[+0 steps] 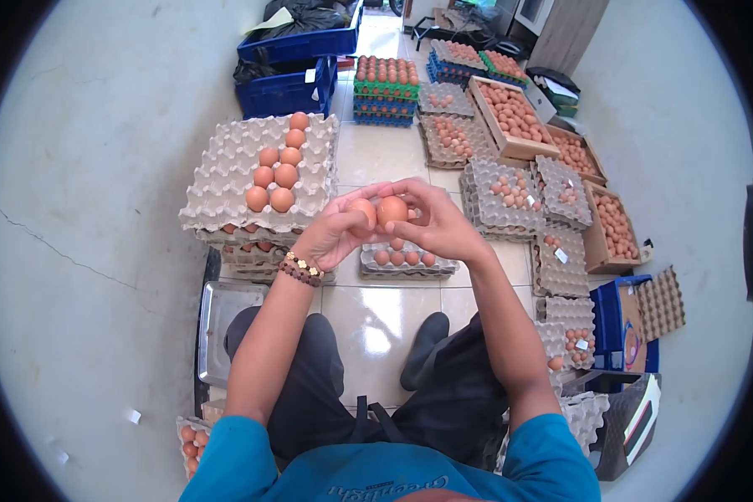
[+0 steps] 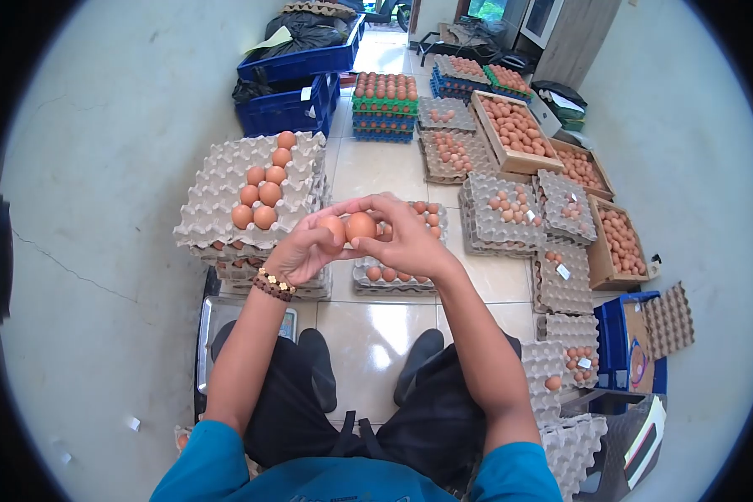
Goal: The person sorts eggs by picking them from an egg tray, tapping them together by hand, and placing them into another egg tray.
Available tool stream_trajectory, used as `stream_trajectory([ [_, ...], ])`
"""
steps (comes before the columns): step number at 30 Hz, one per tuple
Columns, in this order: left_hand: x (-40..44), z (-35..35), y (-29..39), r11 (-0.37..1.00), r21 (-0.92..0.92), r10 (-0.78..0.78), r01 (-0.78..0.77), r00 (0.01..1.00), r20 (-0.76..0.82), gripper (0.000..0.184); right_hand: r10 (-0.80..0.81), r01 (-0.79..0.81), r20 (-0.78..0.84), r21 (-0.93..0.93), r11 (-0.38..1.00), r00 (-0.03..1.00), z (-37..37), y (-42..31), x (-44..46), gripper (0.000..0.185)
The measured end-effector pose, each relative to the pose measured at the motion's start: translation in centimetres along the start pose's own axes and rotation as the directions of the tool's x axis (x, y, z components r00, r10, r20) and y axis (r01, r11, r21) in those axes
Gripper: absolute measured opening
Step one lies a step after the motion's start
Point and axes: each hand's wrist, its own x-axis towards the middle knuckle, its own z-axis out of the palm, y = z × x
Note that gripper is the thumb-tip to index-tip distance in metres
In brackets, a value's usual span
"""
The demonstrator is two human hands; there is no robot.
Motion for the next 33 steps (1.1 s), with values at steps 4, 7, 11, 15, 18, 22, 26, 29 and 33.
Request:
stream_trajectory([
  [4,0.2,0.8,-0.7,0.995,0.086,-0.034,0.042,0.995,-0.089,0.056,-0.198,0.158,-0.157,-0.237,0.959,0.968,0.2,0.6,0.1,0.04],
  [7,0.4,-0.2,-1.6,0.99,0.121,-0.061,0.075,0.991,-0.115,0.055,-0.205,0.157,-0.133,-0.305,0.939,0.97,0.3,0.9,0.2,0.046],
  [11,-0.3,0.5,-0.5,0.98,0.172,-0.078,0.098,0.99,-0.121,0.053,-0.178,0.139,-0.108,-0.297,0.945,0.978,0.5,0.8,0.4,0.056],
  [15,-1.4,0.9,1.1,0.954,0.296,0.004,0.048,0.985,-0.173,0.049,-0.219,0.17,-0.15,-0.285,0.943,0.964,1.0,-0.4,0.0,0.06],
  [18,-2.1,-1.4,2.8,0.94,0.33,0.202,-0.091,0.926,-0.32,0.05,-0.272,0.237,-0.229,-0.17,0.956,0.935,0.5,1.7,1.0,0.066],
  [22,-2.2,-6.6,8.9,0.728,0.682,0.47,-0.07,0.775,-0.423,0.044,-0.223,0.154,-0.324,-0.225,0.962,0.919,-1.1,1.3,0.6,0.054],
  [26,0.8,-14.8,13.2,0.303,0.941,0.703,0.153,0.631,-0.329,0.048,-0.227,0.137,-0.371,-0.253,0.958,0.901,-1.7,1.2,0.8,0.044],
  [29,2.9,-17.7,14.4,-0.01,0.953,0.694,0.302,0.689,-0.211,0.041,-0.236,0.154,-0.371,-0.236,0.96,0.898,-2.0,2.1,1.4,0.04],
  [33,4.3,-19.1,13.8,-0.085,0.917,0.641,0.389,0.726,-0.249,0.039,-0.212,0.127,-0.383,-0.235,0.964,0.899,-2.1,1.3,1.3,0.037],
])
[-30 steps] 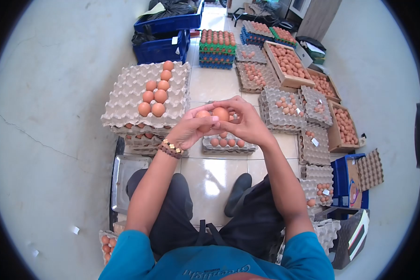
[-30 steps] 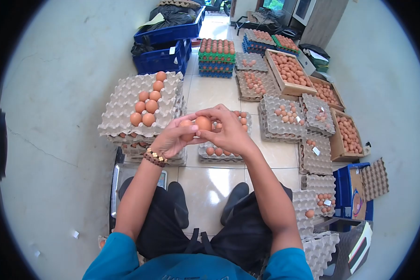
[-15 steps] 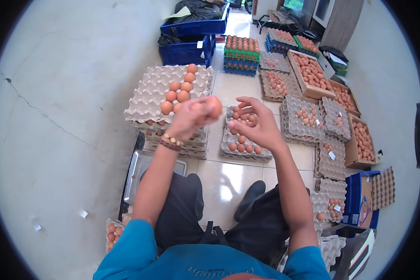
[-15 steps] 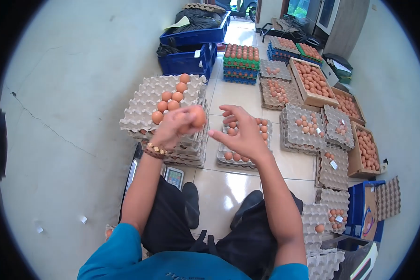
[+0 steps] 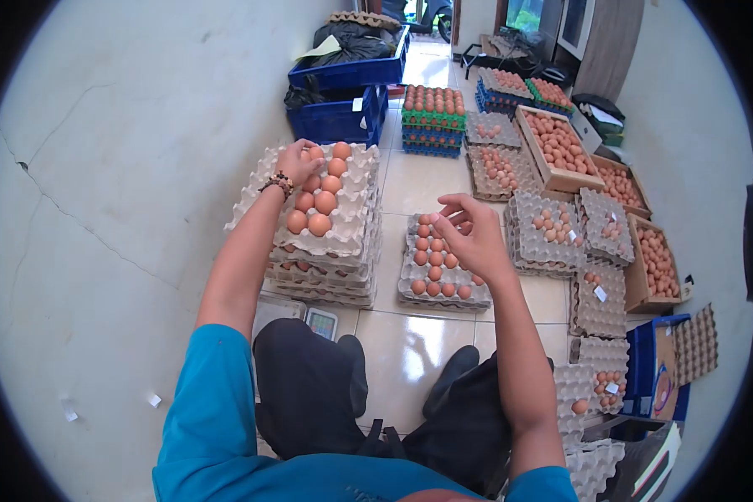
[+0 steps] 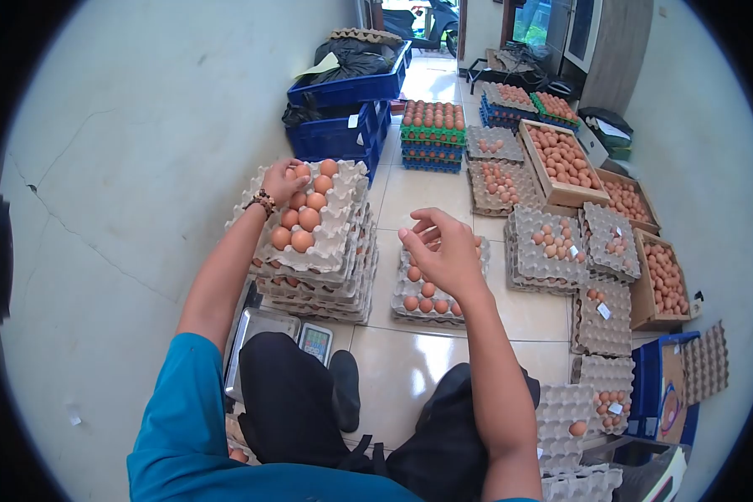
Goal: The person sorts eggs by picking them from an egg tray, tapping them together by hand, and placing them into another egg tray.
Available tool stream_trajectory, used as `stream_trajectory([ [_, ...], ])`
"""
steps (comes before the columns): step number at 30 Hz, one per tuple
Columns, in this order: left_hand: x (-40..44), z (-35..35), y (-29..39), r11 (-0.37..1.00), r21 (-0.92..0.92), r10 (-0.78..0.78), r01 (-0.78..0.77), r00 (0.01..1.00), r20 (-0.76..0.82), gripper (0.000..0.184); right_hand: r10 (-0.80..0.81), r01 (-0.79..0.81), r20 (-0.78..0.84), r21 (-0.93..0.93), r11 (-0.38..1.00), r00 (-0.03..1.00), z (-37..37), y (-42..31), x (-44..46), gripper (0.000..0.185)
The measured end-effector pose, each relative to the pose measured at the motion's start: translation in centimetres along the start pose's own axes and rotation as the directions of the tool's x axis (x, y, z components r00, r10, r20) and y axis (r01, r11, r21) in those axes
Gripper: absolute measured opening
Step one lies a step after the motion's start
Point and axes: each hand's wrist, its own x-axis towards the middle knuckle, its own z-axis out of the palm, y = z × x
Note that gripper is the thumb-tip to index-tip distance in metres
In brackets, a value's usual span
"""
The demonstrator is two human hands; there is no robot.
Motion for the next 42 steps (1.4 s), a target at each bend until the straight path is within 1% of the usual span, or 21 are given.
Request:
stream_trajectory([
  [3,0.0,1.0,-0.7,0.998,0.061,-0.011,0.012,1.0,-0.022,0.036,0.017,-0.017,-0.006,-0.001,1.0,1.0,-0.1,0.1,-0.1,0.037],
  [6,0.1,0.9,-1.4,0.992,0.059,-0.109,0.107,0.994,0.021,0.04,0.046,-0.045,0.015,-0.028,0.999,0.999,-0.3,0.5,-0.1,0.036],
  [13,3.4,0.8,-2.5,0.978,0.021,-0.192,0.207,0.936,-0.296,0.041,0.067,-0.066,0.019,-0.044,0.997,0.998,-0.7,0.3,0.0,0.034],
  [14,4.3,1.2,-2.4,0.958,-0.082,-0.288,0.276,0.929,-0.233,0.043,0.066,-0.064,0.02,-0.05,0.997,0.998,-0.7,0.2,0.0,0.033],
  [17,6.5,3.0,-2.8,0.893,-0.268,-0.39,0.361,0.919,-0.063,0.043,0.073,-0.073,0.006,-0.016,0.997,0.997,-0.7,0.2,0.3,0.031],
  [18,5.8,3.5,-1.2,0.911,-0.208,-0.381,0.357,0.921,-0.087,0.04,0.078,-0.078,0.0,0.004,0.997,0.997,-0.7,0.3,0.4,0.031],
  [20,8.2,7.0,-6.6,0.968,-0.137,-0.216,0.209,0.976,-0.036,0.039,0.072,-0.072,-0.014,0.016,0.997,0.997,-0.7,1.1,0.7,0.029],
  [22,6.8,7.1,-4.3,0.971,0.153,-0.173,0.186,0.981,-0.092,0.036,0.061,-0.06,-0.025,0.019,0.998,0.998,-0.8,1.6,1.1,0.028],
  [25,6.4,7.4,-5.1,0.971,0.226,-0.079,0.073,0.997,0.018,0.032,0.051,-0.05,-0.039,0.012,0.999,0.998,-1.3,2.7,1.1,0.028],
  [26,6.3,7.6,-5.6,0.969,0.248,0.013,-0.009,1.0,-0.013,0.029,0.049,-0.049,-0.041,0.012,0.999,0.998,-1.3,3.2,1.2,0.028],
  [28,6.9,7.2,-6.1,0.961,0.276,0.005,-0.02,0.998,0.055,0.03,0.05,-0.049,-0.057,0.015,0.999,0.997,-1.5,4.4,1.5,0.029],
  [30,6.6,6.9,-5.5,0.946,0.324,0.014,0.027,0.992,-0.122,0.035,0.096,-0.095,-0.112,0.02,0.995,0.989,-1.7,6.7,2.0,0.034],
  [32,5.4,5.6,-1.8,0.989,0.146,0.084,-0.04,0.947,-0.31,0.038,0.155,-0.158,-0.143,-0.011,0.987,0.977,-2.3,9.4,2.9,0.04],
  [34,0.8,3.1,6.7,0.975,-0.168,0.074,-0.146,0.925,-0.374,0.039,0.193,-0.213,-0.153,-0.126,0.969,0.969,-3.0,15.3,3.6,0.042],
  [36,-5.8,1.6,14.3,0.906,-0.419,0.0,-0.068,0.987,-0.16,0.039,0.319,-0.344,-0.147,-0.201,0.917,0.936,-3.6,21.7,2.9,0.046],
  [37,-8.9,1.8,16.4,0.895,-0.408,0.171,-0.18,0.983,-0.06,0.038,0.423,-0.444,-0.137,-0.221,0.868,0.896,-3.9,25.0,2.0,0.048],
  [38,-11.9,2.0,18.1,0.864,-0.411,0.335,-0.291,0.942,0.038,0.037,0.594,-0.61,-0.138,-0.198,0.768,0.793,-4.0,30.4,0.1,0.047],
  [39,-14.7,2.0,19.5,0.885,-0.413,0.351,-0.216,0.892,0.286,0.039,0.736,-0.748,-0.137,-0.174,0.641,0.663,-4.3,34.1,-1.0,0.046],
  [40,-16.8,1.9,20.8,0.898,-0.416,0.37,-0.14,0.751,0.546,0.045,0.793,-0.808,-0.205,-0.299,0.508,0.574,-4.0,33.4,-2.5,0.039],
  [41,-18.8,3.6,19.4,0.893,-0.428,0.423,-0.139,0.582,0.694,0.048,0.829,-0.844,-0.285,-0.405,0.351,0.481,-3.4,32.8,-4.0,0.033],
  [42,-20.4,5.7,17.8,0.888,-0.438,0.457,-0.141,0.378,0.805,0.051,0.799,-0.782,-0.263,-0.507,0.362,0.54,-2.7,33.4,-4.1,0.034],
])
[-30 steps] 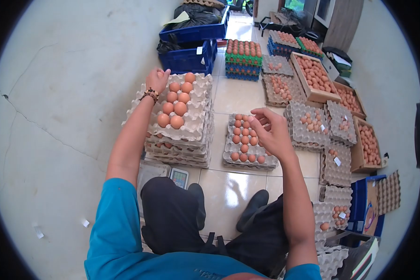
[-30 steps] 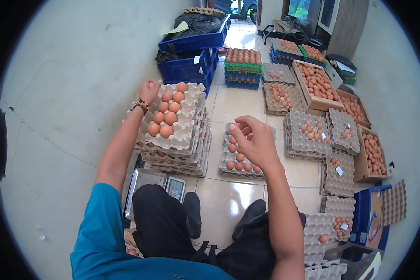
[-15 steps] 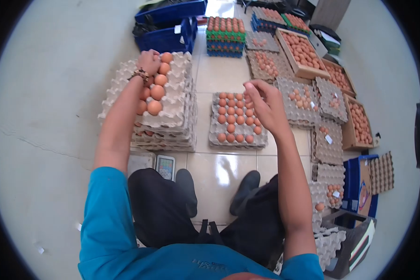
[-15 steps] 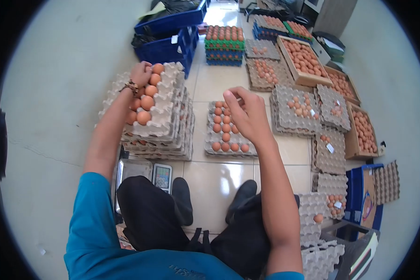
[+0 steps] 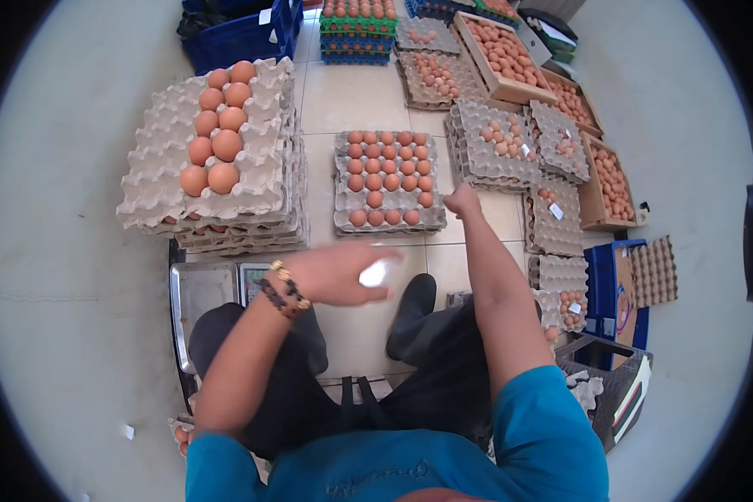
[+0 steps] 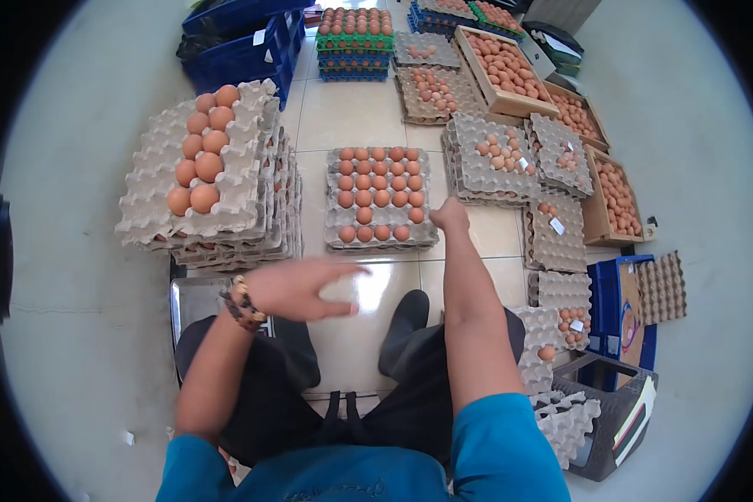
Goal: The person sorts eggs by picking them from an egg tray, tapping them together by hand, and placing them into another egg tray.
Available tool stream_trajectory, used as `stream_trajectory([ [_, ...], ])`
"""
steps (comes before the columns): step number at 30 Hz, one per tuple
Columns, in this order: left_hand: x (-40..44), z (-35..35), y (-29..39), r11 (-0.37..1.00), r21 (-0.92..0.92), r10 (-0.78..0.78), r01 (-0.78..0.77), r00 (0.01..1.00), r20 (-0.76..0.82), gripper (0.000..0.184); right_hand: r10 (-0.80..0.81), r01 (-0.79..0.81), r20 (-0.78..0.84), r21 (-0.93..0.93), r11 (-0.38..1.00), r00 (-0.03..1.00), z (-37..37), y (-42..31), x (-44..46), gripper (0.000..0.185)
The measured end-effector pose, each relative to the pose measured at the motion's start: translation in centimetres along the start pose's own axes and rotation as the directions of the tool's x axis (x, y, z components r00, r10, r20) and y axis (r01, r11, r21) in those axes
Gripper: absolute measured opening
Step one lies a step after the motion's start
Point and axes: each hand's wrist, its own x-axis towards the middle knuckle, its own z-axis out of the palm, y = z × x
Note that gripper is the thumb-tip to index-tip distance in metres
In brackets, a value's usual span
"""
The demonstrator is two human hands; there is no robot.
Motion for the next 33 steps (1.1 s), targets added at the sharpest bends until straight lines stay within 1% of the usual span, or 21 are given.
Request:
stream_trajectory([
  [1,0.4,1.1,-0.5,0.972,0.103,-0.226,0.213,0.965,0.132,0.051,-0.064,0.063,-0.007,-0.098,0.993,0.998,1.2,0.4,0.5,0.036],
  [2,0.9,2.4,-0.7,0.889,0.224,-0.448,0.4,0.862,0.236,0.052,-0.128,0.126,0.002,-0.203,0.971,0.992,2.4,1.0,0.8,0.039],
  [3,1.2,3.7,-1.1,0.831,0.388,-0.482,0.398,0.864,0.146,0.051,-0.127,0.126,0.005,-0.154,0.98,0.992,2.7,0.1,0.3,0.041],
  [5,2.0,5.4,-2.0,0.62,0.674,-0.493,0.4,0.868,-0.061,0.049,-0.135,0.135,-0.002,-0.048,0.99,0.991,2.2,-3.0,-1.1,0.045],
  [6,2.5,5.6,-2.2,0.673,0.629,-0.399,0.389,0.907,-0.134,0.044,-0.141,0.139,-0.021,-0.085,0.987,0.99,3.1,-3.2,-0.4,0.045],
  [9,3.8,4.8,-0.6,0.892,0.391,-0.18,0.227,0.972,-0.153,0.041,-0.029,0.031,-0.113,0.019,0.999,0.993,5.2,-3.5,0.9,0.041],
  [12,4.1,5.0,0.5,0.884,0.446,-0.06,0.142,0.979,-0.195,0.038,-0.051,0.045,-0.132,-0.045,0.998,0.99,5.7,-3.9,0.8,0.036],
  [15,3.8,4.9,0.6,0.865,0.447,-0.223,0.229,0.973,-0.066,0.038,-0.148,0.146,-0.068,-0.031,0.989,0.987,4.6,-2.8,2.0,0.03],
  [16,3.7,5.0,0.2,0.838,0.475,-0.27,0.27,0.96,-0.069,0.038,-0.093,0.104,-0.057,0.246,0.964,0.994,5.2,-1.9,3.3,0.028],
  [17,3.7,5.4,-0.2,0.809,0.501,-0.315,0.307,0.947,-0.071,0.038,-0.039,0.049,-0.03,0.503,0.863,0.999,5.9,-1.0,4.4,0.026],
  [18,3.7,5.6,-0.3,0.779,0.526,-0.356,0.34,0.931,-0.075,0.038,0.007,-0.011,0.008,0.718,0.696,1.0,5.8,-0.7,4.8,0.024],
  [20,3.7,5.8,-0.4,0.78,0.528,-0.337,0.336,0.936,-0.098,0.038,-0.023,-0.225,0.243,0.926,0.303,0.97,5.4,-0.1,5.7,0.022],
  [21,3.7,5.8,-0.4,0.78,0.529,-0.328,0.335,0.938,-0.11,0.038,-0.078,-0.339,0.346,0.937,0.081,0.935,5.2,-0.2,5.9,0.02],
  [24,3.6,5.0,0.5,0.838,0.468,-0.272,0.281,0.958,-0.087,0.039,-0.109,-0.209,0.316,0.813,0.544,0.943,5.2,-4.4,4.2,0.022],
  [25,3.6,5.0,0.5,0.838,0.469,-0.272,0.279,0.959,-0.085,0.039,-0.149,-0.063,0.28,0.625,0.778,0.948,5.1,-6.0,3.2,0.024],
  [26,3.7,5.1,0.5,0.838,0.469,-0.272,0.278,0.959,-0.082,0.039,-0.197,0.093,0.258,0.368,0.925,0.946,4.9,-7.7,1.9,0.026],
  [27,3.7,5.1,0.5,0.839,0.469,-0.273,0.277,0.959,-0.078,0.039,-0.249,0.239,0.251,0.07,0.968,0.935,5.3,-9.0,1.0,0.028],
  [28,3.7,5.3,0.4,0.834,0.472,-0.277,0.285,0.957,-0.088,0.039,-0.202,0.212,0.111,-0.08,0.974,0.973,6.4,-10.0,0.5,0.037],
  [31,3.6,5.4,0.0,0.818,0.486,-0.289,0.307,0.951,-0.114,0.038,-0.106,0.106,0.017,-0.25,0.962,0.994,7.6,-12.1,-0.7,0.041],
  [32,3.6,5.3,0.0,0.815,0.49,-0.289,0.309,0.95,-0.119,0.037,-0.103,0.107,0.031,-0.197,0.975,0.994,7.6,-12.2,-0.9,0.041],
  [33,3.5,5.2,0.0,0.813,0.492,-0.286,0.31,0.95,-0.126,0.037,-0.118,0.12,0.023,-0.212,0.97,0.993,7.7,-12.3,-0.9,0.04],
])
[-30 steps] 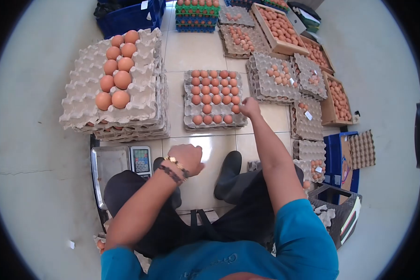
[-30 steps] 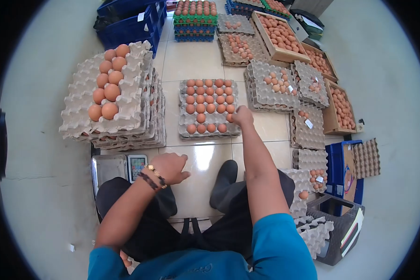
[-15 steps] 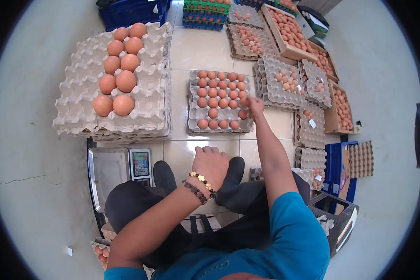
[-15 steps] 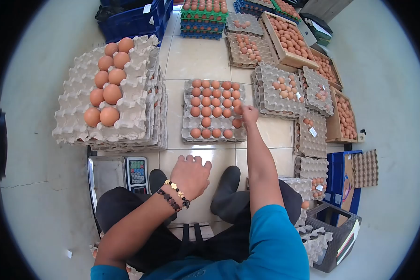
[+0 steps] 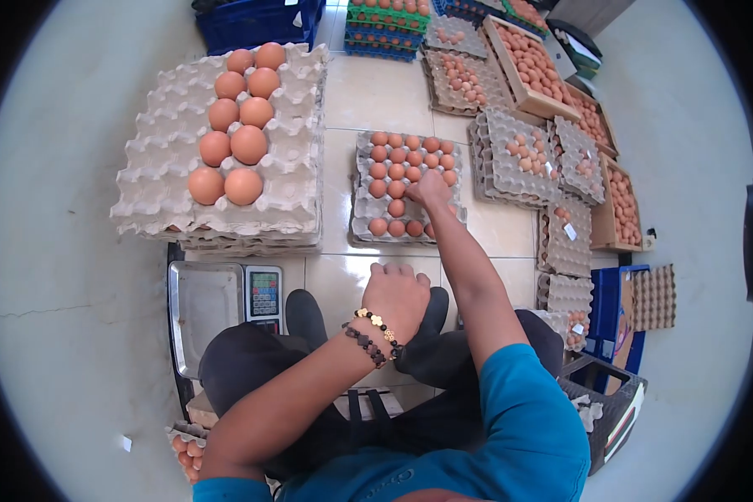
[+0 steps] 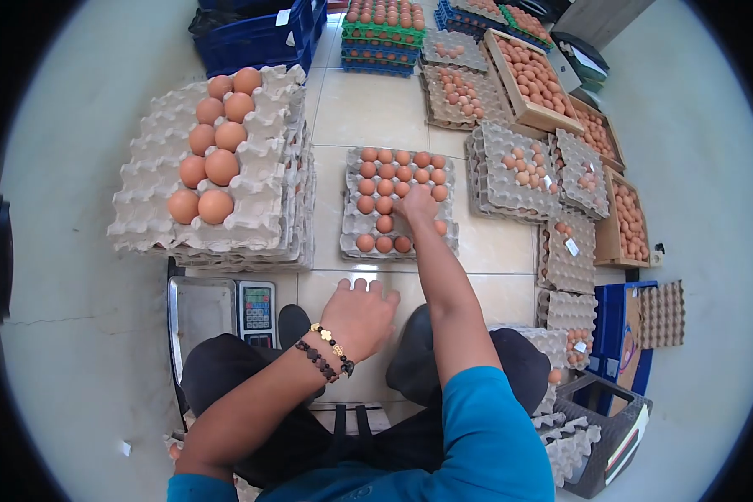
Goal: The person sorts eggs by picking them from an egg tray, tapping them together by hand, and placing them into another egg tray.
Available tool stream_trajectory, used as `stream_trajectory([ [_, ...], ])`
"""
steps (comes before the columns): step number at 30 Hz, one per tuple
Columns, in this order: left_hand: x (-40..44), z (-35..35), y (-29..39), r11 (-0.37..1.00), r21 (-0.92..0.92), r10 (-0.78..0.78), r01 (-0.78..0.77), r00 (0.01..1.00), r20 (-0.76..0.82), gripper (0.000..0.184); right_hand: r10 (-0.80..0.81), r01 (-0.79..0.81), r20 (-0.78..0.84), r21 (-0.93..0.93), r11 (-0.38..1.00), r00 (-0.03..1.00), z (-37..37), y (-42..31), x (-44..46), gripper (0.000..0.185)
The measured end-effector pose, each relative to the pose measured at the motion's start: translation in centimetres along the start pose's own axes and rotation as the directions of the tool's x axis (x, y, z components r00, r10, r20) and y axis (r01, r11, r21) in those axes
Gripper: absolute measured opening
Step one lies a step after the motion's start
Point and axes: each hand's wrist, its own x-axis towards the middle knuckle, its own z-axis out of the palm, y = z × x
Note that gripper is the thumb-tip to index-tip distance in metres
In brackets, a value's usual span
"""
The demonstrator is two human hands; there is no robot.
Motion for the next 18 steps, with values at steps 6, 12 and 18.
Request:
stream_trajectory([
  [6,0.3,-1.8,-2.1,0.999,-0.049,0.011,-0.02,0.984,-0.177,0.028,-0.163,0.008,0.24,0.54,0.841,0.957,-0.8,3.8,2.0,0.031],
  [12,2.1,-4.9,-5.1,0.647,-0.751,-0.233,-0.132,0.904,-0.359,0.041,-0.619,0.038,0.513,0.751,0.66,0.595,-13.2,1.4,-4.4,0.023],
  [18,2.1,-7.0,-4.7,-0.391,-0.911,0.046,-0.133,0.985,-0.164,0.068,-0.816,0.521,0.37,0.634,0.572,0.445,-22.1,-3.7,-17.3,0.026],
])
